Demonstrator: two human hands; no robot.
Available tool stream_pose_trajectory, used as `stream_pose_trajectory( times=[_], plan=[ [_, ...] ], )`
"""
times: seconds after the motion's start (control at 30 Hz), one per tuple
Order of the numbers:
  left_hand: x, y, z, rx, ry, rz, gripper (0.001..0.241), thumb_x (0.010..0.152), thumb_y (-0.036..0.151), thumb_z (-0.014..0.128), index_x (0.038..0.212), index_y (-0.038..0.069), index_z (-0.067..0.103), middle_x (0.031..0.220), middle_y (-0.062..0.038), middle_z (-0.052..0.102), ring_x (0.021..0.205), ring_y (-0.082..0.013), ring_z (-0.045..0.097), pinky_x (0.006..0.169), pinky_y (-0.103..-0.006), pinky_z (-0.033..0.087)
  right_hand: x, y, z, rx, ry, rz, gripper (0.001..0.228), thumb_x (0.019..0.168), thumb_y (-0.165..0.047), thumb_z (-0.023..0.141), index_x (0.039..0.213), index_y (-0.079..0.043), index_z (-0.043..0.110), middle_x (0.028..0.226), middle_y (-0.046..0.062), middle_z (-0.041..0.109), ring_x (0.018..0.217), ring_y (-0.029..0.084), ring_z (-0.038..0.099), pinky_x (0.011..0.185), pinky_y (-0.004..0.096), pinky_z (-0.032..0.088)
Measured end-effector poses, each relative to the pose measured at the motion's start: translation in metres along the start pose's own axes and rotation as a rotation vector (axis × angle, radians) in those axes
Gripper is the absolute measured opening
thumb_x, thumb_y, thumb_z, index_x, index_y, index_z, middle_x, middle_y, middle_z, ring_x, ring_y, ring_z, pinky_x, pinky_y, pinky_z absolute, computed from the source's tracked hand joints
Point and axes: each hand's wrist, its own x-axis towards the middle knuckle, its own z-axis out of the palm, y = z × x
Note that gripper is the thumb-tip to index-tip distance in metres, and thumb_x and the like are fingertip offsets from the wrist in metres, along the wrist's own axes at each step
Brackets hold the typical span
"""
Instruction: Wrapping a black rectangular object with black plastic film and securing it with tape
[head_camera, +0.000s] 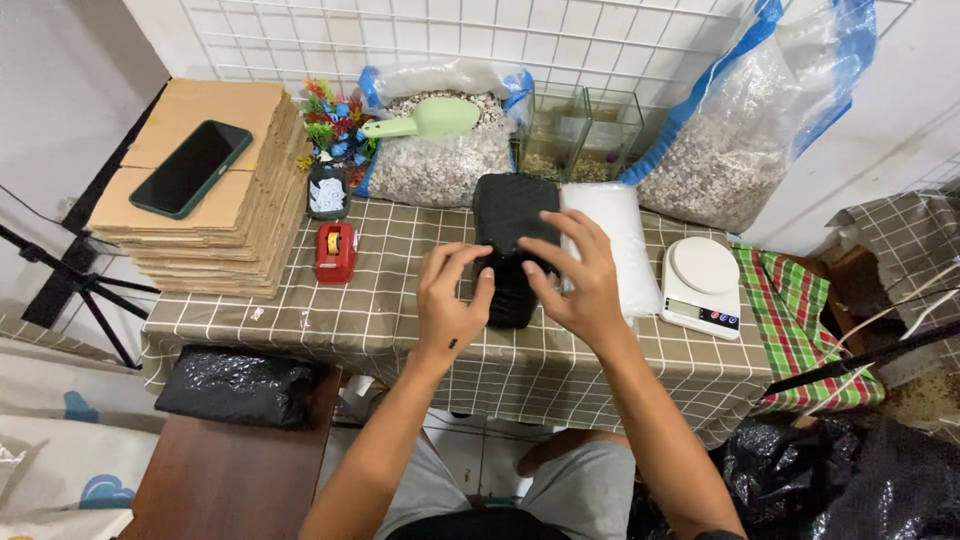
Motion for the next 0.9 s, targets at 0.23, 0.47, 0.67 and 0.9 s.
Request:
stream_pose_trajectory(
  times=[0.23,0.47,0.67,0.9],
  plan=[
    [-0.014,-0.017,-0.004,-0.107,-0.02,-0.121,0.038,0.085,0.008,0.072,0.123,0.01,0.066,0.106,-0.011,0.067,0.099,-0.0302,0.066,0.088,-0.0418,0.053,-0.007,0.002,0.01,-0.11,-0.111,-0.166,0.007,0.087,-0.019,0.079,0.087,-0.013,0.075,0.118,0.008,0.075,0.117,0.033,0.068,0.105,0.046,0.05],
    [-0.008,-0.116,-0.059,0.105,0.108,-0.535,0.04,0.086,0.006,0.065,0.126,0.01,0.061,0.084,-0.011,0.07,0.066,-0.0237,0.064,0.067,-0.0365,0.052,0.01,0.0,0.003,0.137,-0.111,-0.077,0.062,0.076,-0.021,0.092,0.123,0.004,0.059,0.135,0.023,0.062,0.132,0.046,0.055,0.112,0.053,0.043],
    [0.012,-0.257,-0.133,0.665,-0.151,-0.871,0.043,0.085,0.061,0.062,0.103,0.025,0.078,0.095,-0.007,0.077,0.1,-0.0347,0.072,0.087,-0.0473,0.056,0.017,-0.009,-0.001,0.078,-0.218,-0.01,0.069,0.08,-0.018,0.088,0.139,0.001,0.058,0.147,0.026,0.054,0.139,0.048,0.046,0.117,0.056,0.034],
    [0.031,-0.198,-0.137,0.708,-0.438,-0.93,0.055,0.084,0.06,0.057,0.069,0.013,0.079,0.057,-0.006,0.071,0.076,-0.0325,0.076,0.077,-0.0479,0.057,-0.046,-0.014,-0.011,0.287,0.178,0.16,0.044,0.095,0.002,0.066,0.132,0.011,0.045,0.131,0.03,0.057,0.133,0.047,0.055,0.118,0.054,0.039]
  ],
)
